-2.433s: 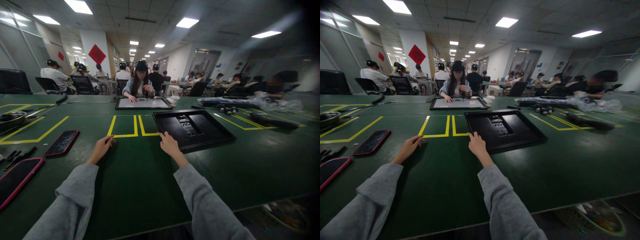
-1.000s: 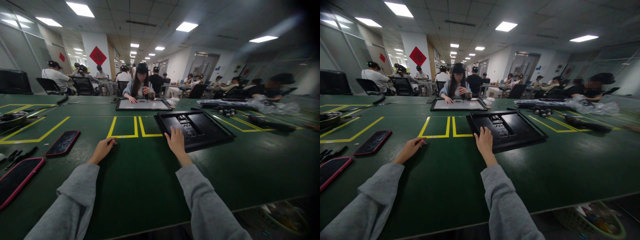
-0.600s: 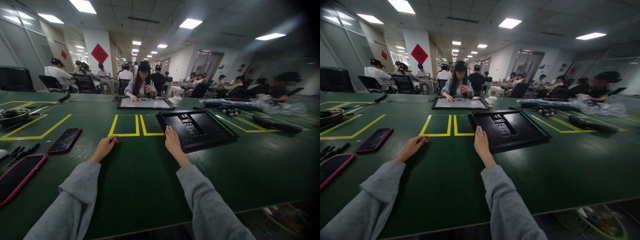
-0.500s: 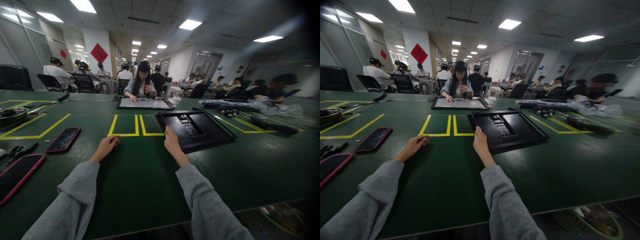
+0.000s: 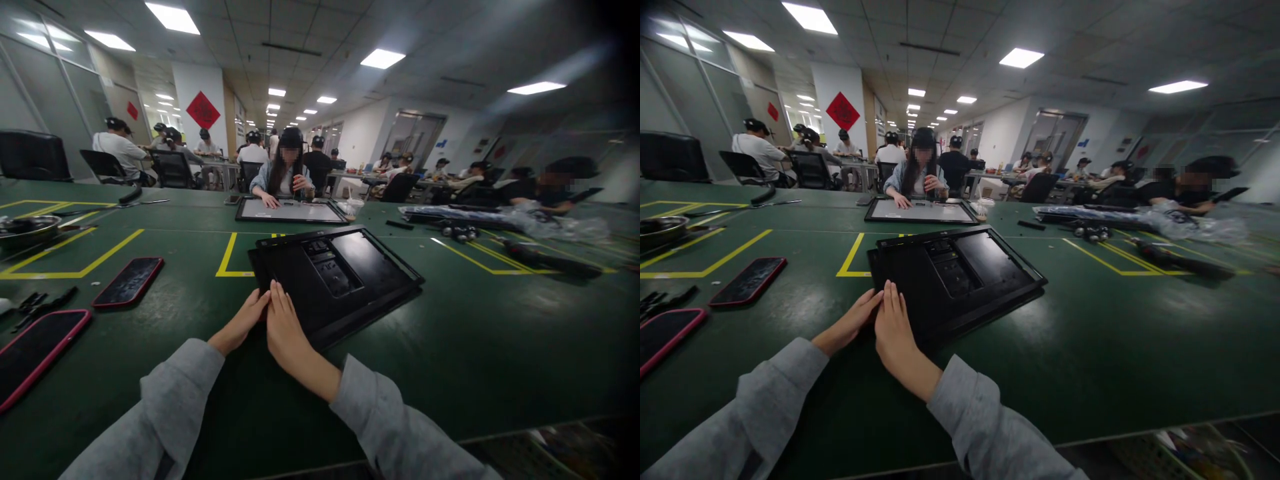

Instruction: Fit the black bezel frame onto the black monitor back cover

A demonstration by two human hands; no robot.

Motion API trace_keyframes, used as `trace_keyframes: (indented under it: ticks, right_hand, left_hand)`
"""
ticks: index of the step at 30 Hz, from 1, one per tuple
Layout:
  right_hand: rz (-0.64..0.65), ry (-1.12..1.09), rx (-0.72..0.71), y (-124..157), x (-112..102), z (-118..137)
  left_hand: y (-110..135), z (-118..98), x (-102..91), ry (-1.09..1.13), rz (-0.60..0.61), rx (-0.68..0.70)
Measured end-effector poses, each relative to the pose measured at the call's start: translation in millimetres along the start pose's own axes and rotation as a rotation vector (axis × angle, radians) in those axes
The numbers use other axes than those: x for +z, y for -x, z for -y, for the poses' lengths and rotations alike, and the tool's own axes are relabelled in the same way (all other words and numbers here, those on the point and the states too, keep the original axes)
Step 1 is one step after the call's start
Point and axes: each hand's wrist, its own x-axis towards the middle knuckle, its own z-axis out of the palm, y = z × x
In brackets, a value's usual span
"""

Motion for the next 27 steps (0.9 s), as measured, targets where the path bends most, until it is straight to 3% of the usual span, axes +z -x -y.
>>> trace_keyframes:
  ticks: [4, 7, 10, 14, 17, 20, 24, 27]
  right_hand:
    - [-0.062, -0.186, -0.013, -2, -10, 2]
    - [-0.117, -0.293, -0.024, -5, -21, -6]
    - [-0.165, -0.314, -0.001, -5, -28, -19]
    - [-0.225, -0.257, 0.086, -10, -27, -50]
    - [-0.281, -0.143, 0.210, -17, -29, -86]
    - [-0.324, 0.043, 0.420, -17, -40, -130]
    - [-0.289, 0.240, 0.760, 1, -54, -187]
    - [-0.221, 0.277, 0.954, 17, -54, -214]
  left_hand:
    - [-8, 4, -7.6, -0.025, -0.118, 0.012]
    - [-24, 1, -24.3, -0.047, -0.227, 0.066]
    - [-42, -8, -55.8, -0.063, -0.327, 0.131]
    - [-52, -26, -112.1, -0.122, -0.518, 0.142]
    - [-48, -37, -148.3, -0.244, -0.566, 0.118]
    - [-43, -42, -168.2, -0.245, -0.624, 0.121]
    - [-41, -44, -169.0, -0.307, -0.684, 0.178]
    - [-39, -44, -158.4, -0.335, -0.671, 0.223]
